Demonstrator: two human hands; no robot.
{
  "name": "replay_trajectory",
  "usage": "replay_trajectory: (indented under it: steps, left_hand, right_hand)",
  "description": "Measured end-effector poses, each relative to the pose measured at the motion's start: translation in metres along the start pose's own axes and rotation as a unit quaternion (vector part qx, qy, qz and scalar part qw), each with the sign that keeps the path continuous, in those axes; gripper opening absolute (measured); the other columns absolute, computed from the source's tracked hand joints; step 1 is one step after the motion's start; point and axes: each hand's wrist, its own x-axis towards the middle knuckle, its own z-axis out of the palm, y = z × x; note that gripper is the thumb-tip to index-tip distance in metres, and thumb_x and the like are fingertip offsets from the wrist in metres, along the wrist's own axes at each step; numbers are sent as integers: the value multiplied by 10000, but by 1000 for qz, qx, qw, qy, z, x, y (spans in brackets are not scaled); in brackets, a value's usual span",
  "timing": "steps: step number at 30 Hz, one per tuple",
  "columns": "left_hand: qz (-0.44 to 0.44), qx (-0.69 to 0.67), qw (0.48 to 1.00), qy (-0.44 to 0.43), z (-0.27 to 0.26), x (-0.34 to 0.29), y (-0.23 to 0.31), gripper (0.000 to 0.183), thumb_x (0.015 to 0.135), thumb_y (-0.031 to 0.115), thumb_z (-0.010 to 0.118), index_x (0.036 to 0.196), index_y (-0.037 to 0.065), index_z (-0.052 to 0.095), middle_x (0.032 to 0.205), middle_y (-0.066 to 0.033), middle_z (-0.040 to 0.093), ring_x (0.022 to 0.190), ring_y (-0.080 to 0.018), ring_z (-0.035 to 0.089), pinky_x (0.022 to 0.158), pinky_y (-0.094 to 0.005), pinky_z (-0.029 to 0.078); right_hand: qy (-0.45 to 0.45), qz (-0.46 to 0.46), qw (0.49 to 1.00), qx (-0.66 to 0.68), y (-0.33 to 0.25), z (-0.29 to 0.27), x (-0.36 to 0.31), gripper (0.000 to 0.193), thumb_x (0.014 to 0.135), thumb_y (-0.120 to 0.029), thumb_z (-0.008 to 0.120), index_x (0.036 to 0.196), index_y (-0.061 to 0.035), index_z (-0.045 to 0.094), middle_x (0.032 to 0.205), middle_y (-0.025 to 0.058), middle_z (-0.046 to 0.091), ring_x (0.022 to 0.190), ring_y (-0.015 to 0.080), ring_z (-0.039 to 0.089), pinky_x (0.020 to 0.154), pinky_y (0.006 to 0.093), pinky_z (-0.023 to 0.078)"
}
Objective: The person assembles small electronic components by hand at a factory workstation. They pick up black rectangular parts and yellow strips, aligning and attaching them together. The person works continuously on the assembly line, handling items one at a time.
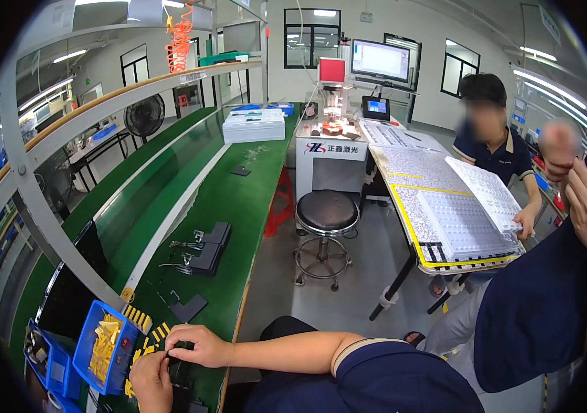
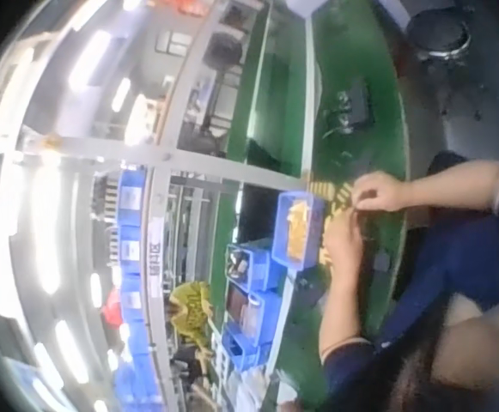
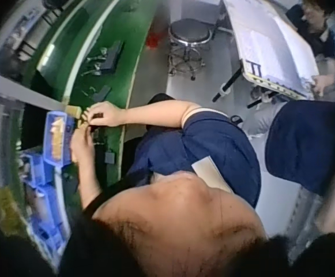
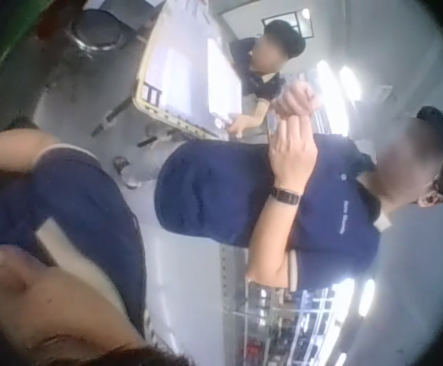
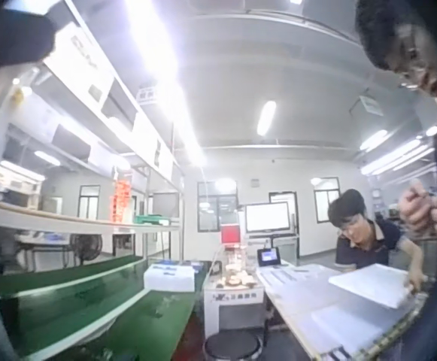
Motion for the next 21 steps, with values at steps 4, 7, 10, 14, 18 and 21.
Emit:
replay_trajectory:
  steps: [4, 7, 10, 14, 18, 21]
  left_hand:
    - [10, 27, 1000, 1, 4, -2, -4, 80, 741, -18, 618, 820, -6, 608, 733, -148, 601, 679, -318, 582, 625, -376, 450]
    - [-3, 5, 1000, -2, 6, -2, -10, 70, 747, -7, 619, 814, -4, 600, 734, -145, 595, 672, -317, 577, 615, -381, 445]
    - [4, -1, 1000, 3, 6, -3, -15, 64, 752, -7, 611, 811, 7, 589, 733, -141, 587, 657, -327, 567, 592, -389, 437]
    - [8, 9, 999, 29, -2, 6, -9, 64, 752, -16, 610, 809, 5, 590, 731, -140, 592, 653, -327, 568, 592, -394, 440]
    - [-66, 15, 997, 38, -25, 12, 0, 45, 781, 16, 621, 815, -9, 606, 768, -135, 611, 717, -286, 596, 666, -345, 463]
    - [-101, 6, 993, 58, -30, 15, 1, 50, 794, 33, 618, 823, -7, 614, 777, -129, 619, 715, -268, 607, 660, -323, 472]
  right_hand:
    - [11, 2, 1000, -5, 0, 0, -1, 90, 793, -59, 618, 857, -10, 578, 815, 95, 589, 762, 236, 566, 725, 321, 442]
    - [14, 3, 1000, -11, 3, -1, 0, 90, 794, -61, 619, 860, -13, 579, 811, 87, 590, 762, 232, 567, 718, 323, 444]
    - [27, 2, 1000, -12, 0, 0, 3, 78, 795, -62, 624, 847, -18, 586, 800, 87, 590, 743, 229, 568, 705, 320, 444]
    - [29, 12, 1000, 1, -7, 1, 15, 73, 790, -66, 640, 827, -21, 596, 789, 87, 596, 734, 212, 573, 685, 301, 443]
    - [14, 38, 998, 52, -22, 9, 38, 77, 791, -55, 651, 841, -12, 610, 804, 75, 609, 761, 161, 582, 697, 276, 451]
    - [-8, 88, 993, 79, -19, 12, 47, 77, 812, -41, 643, 870, -1, 612, 829, 42, 618, 800, 103, 576, 716, 246, 460]
